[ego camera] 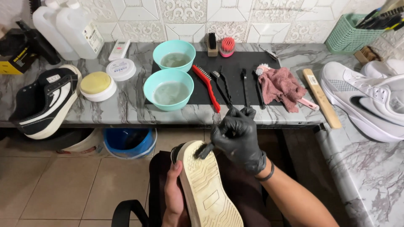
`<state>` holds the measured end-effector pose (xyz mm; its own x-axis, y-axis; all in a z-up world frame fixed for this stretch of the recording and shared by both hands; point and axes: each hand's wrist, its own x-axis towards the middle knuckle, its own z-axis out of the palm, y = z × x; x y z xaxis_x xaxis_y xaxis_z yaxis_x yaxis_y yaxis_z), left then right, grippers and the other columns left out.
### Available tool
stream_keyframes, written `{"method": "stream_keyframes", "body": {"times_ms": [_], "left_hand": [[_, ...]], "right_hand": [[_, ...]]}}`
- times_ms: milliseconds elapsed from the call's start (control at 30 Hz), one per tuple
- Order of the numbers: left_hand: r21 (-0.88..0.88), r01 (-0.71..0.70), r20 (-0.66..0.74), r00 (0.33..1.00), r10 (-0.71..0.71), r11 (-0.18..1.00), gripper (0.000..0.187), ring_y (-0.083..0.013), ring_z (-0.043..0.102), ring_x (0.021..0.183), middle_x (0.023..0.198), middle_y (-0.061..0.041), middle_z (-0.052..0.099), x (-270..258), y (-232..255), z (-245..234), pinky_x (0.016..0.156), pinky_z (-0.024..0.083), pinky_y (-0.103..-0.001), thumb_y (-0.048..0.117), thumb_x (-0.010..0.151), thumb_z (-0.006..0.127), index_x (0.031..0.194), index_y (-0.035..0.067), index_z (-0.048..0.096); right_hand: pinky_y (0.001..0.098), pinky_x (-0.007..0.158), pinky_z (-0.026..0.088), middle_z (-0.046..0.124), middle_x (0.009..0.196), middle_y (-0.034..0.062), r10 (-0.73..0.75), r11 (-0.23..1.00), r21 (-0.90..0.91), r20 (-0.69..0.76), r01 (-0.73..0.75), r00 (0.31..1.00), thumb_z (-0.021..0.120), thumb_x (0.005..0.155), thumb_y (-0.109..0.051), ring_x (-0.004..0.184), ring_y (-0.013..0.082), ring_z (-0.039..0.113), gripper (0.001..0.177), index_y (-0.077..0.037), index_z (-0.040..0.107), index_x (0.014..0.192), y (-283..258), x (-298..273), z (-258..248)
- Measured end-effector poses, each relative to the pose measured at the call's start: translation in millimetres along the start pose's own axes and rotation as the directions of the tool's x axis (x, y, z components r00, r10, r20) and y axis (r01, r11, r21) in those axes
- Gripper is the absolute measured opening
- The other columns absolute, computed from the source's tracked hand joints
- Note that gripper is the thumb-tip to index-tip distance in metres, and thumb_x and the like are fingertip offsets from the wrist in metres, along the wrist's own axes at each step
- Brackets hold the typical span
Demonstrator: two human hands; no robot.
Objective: Cleaning the sole of a shoe using a brush and a cloth at a repair station.
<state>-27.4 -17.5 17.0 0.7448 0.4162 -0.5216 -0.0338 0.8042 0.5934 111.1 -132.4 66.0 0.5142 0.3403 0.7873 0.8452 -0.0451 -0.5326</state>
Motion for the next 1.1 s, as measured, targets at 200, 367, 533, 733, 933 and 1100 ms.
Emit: {"method": "stream_keyframes", "body": {"times_ms": [200, 367, 533, 733, 933, 1100], "left_hand": [[0.048, 0.033, -0.081, 0.996, -0.030, 0.998, 0.058, -0.0371, 0.065, 0.119, 0.127, -0.025, 0.072, 4.8, 5.7, 8.7, 0.101, 0.048, -0.044, 0.031, 0.088, 0.052, 0.128, -0.007, 0.068], [0.082, -0.046, -0.010, 0.999, 0.047, 0.996, 0.062, -0.0401, 0.068, 0.115, 0.126, -0.030, 0.073, -4.1, 13.9, 0.6, 0.095, 0.051, -0.045, 0.034, 0.090, 0.048, 0.127, -0.011, 0.069], [0.053, -0.087, 0.013, 0.996, 0.087, 0.995, 0.055, -0.0358, 0.068, 0.116, 0.122, -0.025, 0.074, 4.2, -3.8, -5.1, 0.099, 0.050, -0.044, 0.029, 0.087, 0.053, 0.123, -0.009, 0.070], [0.145, -0.112, 0.032, 0.994, 0.109, 0.983, 0.062, -0.0379, 0.068, 0.108, 0.116, -0.026, 0.074, 1.3, 14.6, -6.4, 0.091, 0.051, -0.044, 0.040, 0.087, 0.050, 0.118, -0.009, 0.071], [0.039, -0.072, 0.040, 0.997, 0.071, 0.997, 0.062, -0.0414, 0.067, 0.112, 0.120, -0.029, 0.072, 0.2, 9.2, -12.2, 0.093, 0.051, -0.048, 0.036, 0.087, 0.050, 0.123, -0.011, 0.068], [0.070, -0.159, 0.079, 0.985, 0.153, 0.985, 0.064, -0.0403, 0.068, 0.114, 0.122, -0.029, 0.074, 16.6, -3.2, -31.1, 0.094, 0.051, -0.046, 0.038, 0.087, 0.049, 0.122, -0.011, 0.070]], "right_hand": [[0.0350, 0.062, 0.030, 0.040, 0.059, -0.0029, 0.088, 0.973, -0.203, -0.093, -0.106, 0.992, 0.073, 0.087, -0.005, 0.059, 0.0118, 0.037, 0.045, -0.015, 0.041, 0.058, 12.0, 1.6, -7.0], [0.0410, 0.083, 0.025, 0.045, 0.054, -0.0053, -0.091, 0.845, -0.533, -0.059, 0.046, 0.994, 0.089, 0.081, -0.025, 0.062, 0.0181, 0.048, 0.052, -0.020, 0.042, 0.058, 63.1, -17.0, -2.3], [0.0359, 0.078, 0.029, 0.043, 0.057, -0.0074, 0.044, 0.973, -0.219, -0.132, -0.073, 0.990, 0.074, 0.084, -0.005, 0.062, 0.0133, 0.041, 0.047, -0.017, 0.035, 0.061, -3.5, -14.1, 4.0], [0.0390, 0.086, 0.030, 0.053, 0.057, -0.0074, 0.022, 0.902, -0.424, -0.132, -0.077, 0.991, 0.079, 0.086, -0.014, 0.065, 0.0142, 0.051, 0.043, -0.019, 0.048, 0.058, 15.2, -5.6, 0.8], [0.0355, 0.071, 0.028, 0.037, 0.056, -0.0038, 0.001, 0.947, -0.317, -0.129, -0.042, 0.992, 0.073, 0.086, -0.003, 0.060, 0.0144, 0.037, 0.047, -0.015, 0.035, 0.060, 33.8, -14.6, -1.1], [0.0320, 0.063, 0.030, 0.035, 0.057, -0.0036, 0.180, 0.965, -0.177, -0.087, -0.193, 0.980, 0.066, 0.100, -0.007, 0.063, 0.0129, 0.031, 0.049, -0.014, 0.033, 0.063, 36.7, -8.5, -5.5]]}}
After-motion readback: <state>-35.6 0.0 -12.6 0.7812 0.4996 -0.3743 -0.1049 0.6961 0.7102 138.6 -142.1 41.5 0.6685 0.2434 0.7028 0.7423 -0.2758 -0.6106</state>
